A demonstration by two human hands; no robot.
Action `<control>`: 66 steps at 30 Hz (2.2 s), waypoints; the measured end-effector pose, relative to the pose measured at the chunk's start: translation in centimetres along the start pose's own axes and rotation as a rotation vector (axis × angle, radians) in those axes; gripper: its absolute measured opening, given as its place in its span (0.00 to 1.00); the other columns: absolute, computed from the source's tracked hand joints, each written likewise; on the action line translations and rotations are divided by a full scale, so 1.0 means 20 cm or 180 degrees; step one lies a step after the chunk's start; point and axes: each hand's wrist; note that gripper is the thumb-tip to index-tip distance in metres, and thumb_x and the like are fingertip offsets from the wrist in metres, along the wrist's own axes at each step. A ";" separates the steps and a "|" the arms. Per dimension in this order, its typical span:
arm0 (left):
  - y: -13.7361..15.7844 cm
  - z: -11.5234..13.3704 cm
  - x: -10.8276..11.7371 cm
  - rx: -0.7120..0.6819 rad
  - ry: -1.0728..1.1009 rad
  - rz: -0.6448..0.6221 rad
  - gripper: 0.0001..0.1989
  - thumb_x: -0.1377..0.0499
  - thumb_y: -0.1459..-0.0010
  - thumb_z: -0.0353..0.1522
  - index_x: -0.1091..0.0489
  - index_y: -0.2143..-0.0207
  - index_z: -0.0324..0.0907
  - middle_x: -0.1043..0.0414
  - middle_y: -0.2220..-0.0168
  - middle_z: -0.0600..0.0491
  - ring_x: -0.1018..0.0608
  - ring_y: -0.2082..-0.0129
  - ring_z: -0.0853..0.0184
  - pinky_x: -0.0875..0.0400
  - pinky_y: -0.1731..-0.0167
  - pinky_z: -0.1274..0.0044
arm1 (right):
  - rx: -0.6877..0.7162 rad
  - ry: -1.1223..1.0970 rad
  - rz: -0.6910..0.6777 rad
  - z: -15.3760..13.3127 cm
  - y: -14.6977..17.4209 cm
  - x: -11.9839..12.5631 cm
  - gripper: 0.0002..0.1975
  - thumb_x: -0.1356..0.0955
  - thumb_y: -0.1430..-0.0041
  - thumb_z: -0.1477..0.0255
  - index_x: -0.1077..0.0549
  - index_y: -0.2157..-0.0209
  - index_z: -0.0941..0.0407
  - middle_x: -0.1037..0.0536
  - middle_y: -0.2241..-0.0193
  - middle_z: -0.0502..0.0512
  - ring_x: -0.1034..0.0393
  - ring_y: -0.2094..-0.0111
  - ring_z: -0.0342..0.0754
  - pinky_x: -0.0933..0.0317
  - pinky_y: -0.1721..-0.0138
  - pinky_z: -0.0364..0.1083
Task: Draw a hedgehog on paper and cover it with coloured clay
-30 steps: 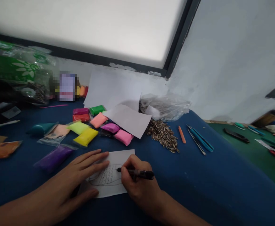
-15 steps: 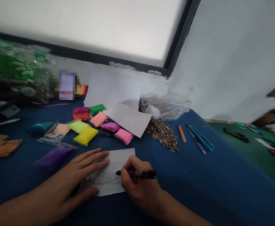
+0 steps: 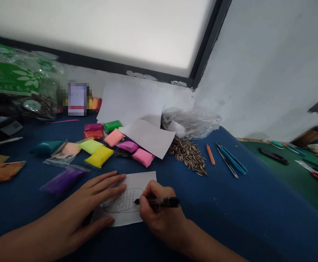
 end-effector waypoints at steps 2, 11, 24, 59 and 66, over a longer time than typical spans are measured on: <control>0.00 0.00 0.00 0.0022 -0.0004 0.0013 0.32 0.40 0.35 0.37 0.45 0.31 0.59 0.49 0.28 0.56 0.46 0.29 0.48 0.37 0.37 0.50 | -0.0018 -0.0003 -0.0044 0.00 0.00 0.00 0.08 0.37 0.42 0.71 0.36 0.75 0.54 0.34 0.82 0.46 0.43 0.82 0.40 0.50 0.81 0.41; 0.00 0.02 0.00 0.0082 0.0096 0.0094 0.31 0.39 0.35 0.36 0.42 0.32 0.58 0.47 0.28 0.55 0.45 0.29 0.48 0.39 0.37 0.51 | -0.0021 -0.0025 -0.0098 -0.02 0.01 0.00 0.08 0.36 0.42 0.70 0.35 0.75 0.54 0.33 0.82 0.47 0.42 0.82 0.41 0.49 0.81 0.40; -0.01 0.01 0.01 0.0056 0.0071 0.0016 0.32 0.38 0.36 0.36 0.42 0.32 0.58 0.46 0.28 0.54 0.45 0.29 0.47 0.38 0.37 0.51 | 0.0053 0.0149 -0.0047 -0.03 0.01 0.00 0.08 0.38 0.43 0.70 0.38 0.76 0.53 0.36 0.83 0.46 0.44 0.83 0.41 0.51 0.82 0.41; 0.00 0.02 0.01 0.0073 0.0086 0.0015 0.33 0.38 0.36 0.35 0.43 0.32 0.62 0.47 0.28 0.55 0.45 0.30 0.46 0.38 0.38 0.48 | -0.0173 -0.0217 0.0240 0.03 0.00 0.02 0.11 0.36 0.36 0.66 0.36 0.73 0.53 0.32 0.82 0.46 0.35 0.81 0.42 0.42 0.80 0.41; 0.00 0.04 0.01 0.0085 0.0011 0.0065 0.31 0.39 0.36 0.35 0.41 0.33 0.63 0.46 0.29 0.57 0.44 0.30 0.47 0.39 0.38 0.49 | -0.0113 -0.0050 0.0221 0.02 -0.01 0.02 0.11 0.37 0.35 0.66 0.36 0.73 0.53 0.34 0.82 0.46 0.40 0.82 0.42 0.44 0.81 0.40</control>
Point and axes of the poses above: each hand's wrist, its own y-axis away from the middle knuckle, its own x-axis out of the back of the hand, z = x × y
